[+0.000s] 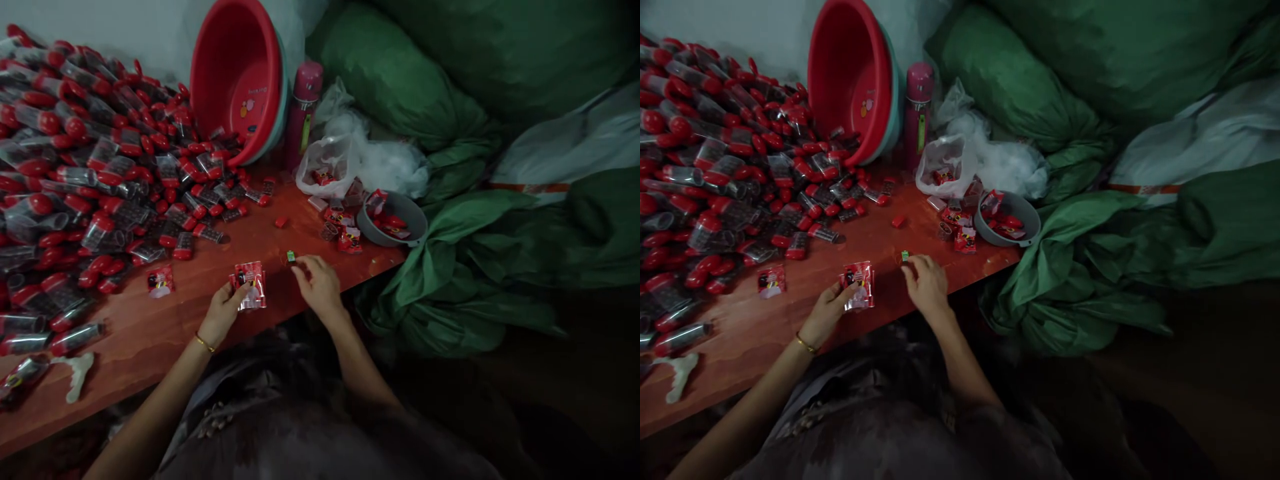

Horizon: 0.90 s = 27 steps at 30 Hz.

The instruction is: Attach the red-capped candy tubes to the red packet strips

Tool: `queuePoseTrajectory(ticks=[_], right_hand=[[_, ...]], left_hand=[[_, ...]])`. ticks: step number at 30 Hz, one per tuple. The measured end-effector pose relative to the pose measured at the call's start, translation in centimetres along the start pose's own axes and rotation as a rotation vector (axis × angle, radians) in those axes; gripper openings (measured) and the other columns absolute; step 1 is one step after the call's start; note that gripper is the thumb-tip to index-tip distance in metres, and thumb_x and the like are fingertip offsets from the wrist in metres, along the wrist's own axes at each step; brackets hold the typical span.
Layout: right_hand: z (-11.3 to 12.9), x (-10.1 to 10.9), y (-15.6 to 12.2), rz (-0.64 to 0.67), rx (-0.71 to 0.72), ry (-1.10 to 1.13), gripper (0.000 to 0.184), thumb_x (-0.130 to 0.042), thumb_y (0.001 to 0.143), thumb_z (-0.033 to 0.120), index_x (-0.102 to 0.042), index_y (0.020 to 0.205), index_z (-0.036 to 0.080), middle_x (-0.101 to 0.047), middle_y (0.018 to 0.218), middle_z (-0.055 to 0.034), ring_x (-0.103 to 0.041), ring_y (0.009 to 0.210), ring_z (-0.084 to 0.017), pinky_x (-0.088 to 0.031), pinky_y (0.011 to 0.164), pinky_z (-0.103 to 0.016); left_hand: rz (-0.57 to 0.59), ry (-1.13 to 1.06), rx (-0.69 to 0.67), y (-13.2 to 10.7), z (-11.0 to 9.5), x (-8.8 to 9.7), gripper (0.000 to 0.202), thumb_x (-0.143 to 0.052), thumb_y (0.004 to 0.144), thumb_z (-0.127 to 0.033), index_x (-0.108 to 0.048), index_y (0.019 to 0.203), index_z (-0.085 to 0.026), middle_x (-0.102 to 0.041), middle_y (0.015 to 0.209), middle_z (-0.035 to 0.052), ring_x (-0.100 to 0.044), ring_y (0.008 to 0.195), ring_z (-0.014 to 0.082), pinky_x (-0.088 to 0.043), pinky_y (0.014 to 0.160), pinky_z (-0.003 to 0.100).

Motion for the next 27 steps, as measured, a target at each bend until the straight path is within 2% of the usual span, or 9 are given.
queuePoseTrajectory(ticks=[2,5,9,12,16,20,24,27], right_hand=[[-1.7,0.8,1.0,0.011,-0.015,-0.171,0.024,-0.051,0.087,0.034,-0.062,0.1,0.017,-0.065,0.102,-0.012,-0.059,0.092,-0.025,-0.044,0.082,-0.038],[-2.7,0.3,2.2,0.054,-0.038,-0.324,0.025,-0.057,0.085,0.037,-0.064,0.1,0.018,-0.065,0.099,-0.0117,-0.056,0.091,-0.026,-0.043,0.077,-0.037],[-2.6,-0.8,2.9,0.085,-0.039,-0.311,0.01,-0.058,0.084,0.029,-0.066,0.085,0.022,-0.066,0.09,-0.0062,-0.056,0.086,-0.022,-0.041,0.076,-0.033],[-2.2,-0.6,2.7,0.049,-0.036,-0.282,0.012,-0.055,0.085,0.024,-0.065,0.079,0.021,-0.066,0.085,-0.0057,-0.056,0.083,-0.02,-0.04,0.077,-0.032],[-0.3,0.3,2.1,-0.029,0.068,-0.12,0.012,-0.054,0.085,0.025,-0.063,0.08,0.02,-0.065,0.084,-0.0059,-0.056,0.083,-0.02,-0.041,0.079,-0.031],[1.6,0.2,1.7,0.027,0.148,0.159,0.009,-0.053,0.081,0.02,-0.061,0.079,0.02,-0.062,0.08,-0.0039,-0.057,0.079,-0.018,-0.044,0.075,-0.029],[2.1,-1.0,1.3,0.077,0.134,0.306,0.01,-0.05,0.078,0.019,-0.06,0.081,0.02,-0.06,0.078,-0.0029,-0.056,0.074,-0.017,-0.044,0.07,-0.028],[2.1,-1.6,0.9,0.058,0.095,0.372,0.009,-0.05,0.078,0.022,-0.058,0.079,0.019,-0.059,0.077,-0.003,-0.055,0.072,-0.016,-0.043,0.069,-0.028]], left_hand=[[0.029,-0.005,0.003,0.3,0.2,-0.7,0.047,-0.079,0.052,-0.046,-0.063,0.081,-0.012,-0.066,0.068,0.0009,-0.057,0.054,0.0114,-0.049,0.053,0.025],[0.078,-0.011,0.005,0.6,0.4,-1.5,0.044,-0.077,0.055,-0.046,-0.061,0.079,-0.013,-0.063,0.064,-0.0005,-0.055,0.052,0.0111,-0.048,0.048,0.024],[0.086,-0.057,0.028,0.5,0.3,-1.8,0.043,-0.079,0.054,-0.043,-0.061,0.079,-0.013,-0.063,0.065,-0.0003,-0.057,0.053,0.012,-0.048,0.047,0.023],[0.095,-0.121,0.033,0.4,-0.1,-1.8,0.043,-0.08,0.055,-0.041,-0.062,0.082,-0.013,-0.065,0.069,0.0003,-0.059,0.057,0.0123,-0.05,0.05,0.024],[0.232,-0.17,-0.024,0.4,-0.6,-2.7,0.038,-0.077,0.063,-0.037,-0.064,0.09,-0.015,-0.068,0.077,0.0028,-0.062,0.062,0.0131,-0.051,0.059,0.026],[0.344,-0.182,-0.101,0.6,-0.9,-3.7,0.034,-0.075,0.067,-0.034,-0.066,0.095,-0.016,-0.07,0.085,0.0032,-0.061,0.068,0.012,-0.05,0.066,0.025],[0.322,-0.241,-0.13,0.7,-0.8,-3.7,0.033,-0.076,0.066,-0.036,-0.068,0.092,-0.016,-0.07,0.084,0.0024,-0.062,0.072,0.0124,-0.05,0.073,0.026],[0.284,-0.27,-0.124,0.7,-0.5,-3.3,0.033,-0.076,0.066,-0.035,-0.068,0.091,-0.016,-0.07,0.083,0.0023,-0.062,0.075,0.0131,-0.049,0.077,0.027]])
Point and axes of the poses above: each hand's wrist, its own y-axis towards the middle knuckle, its own x-axis out of the back of the hand, z = x × y, the point moved 4 cm from there along y, towards the middle knuckle
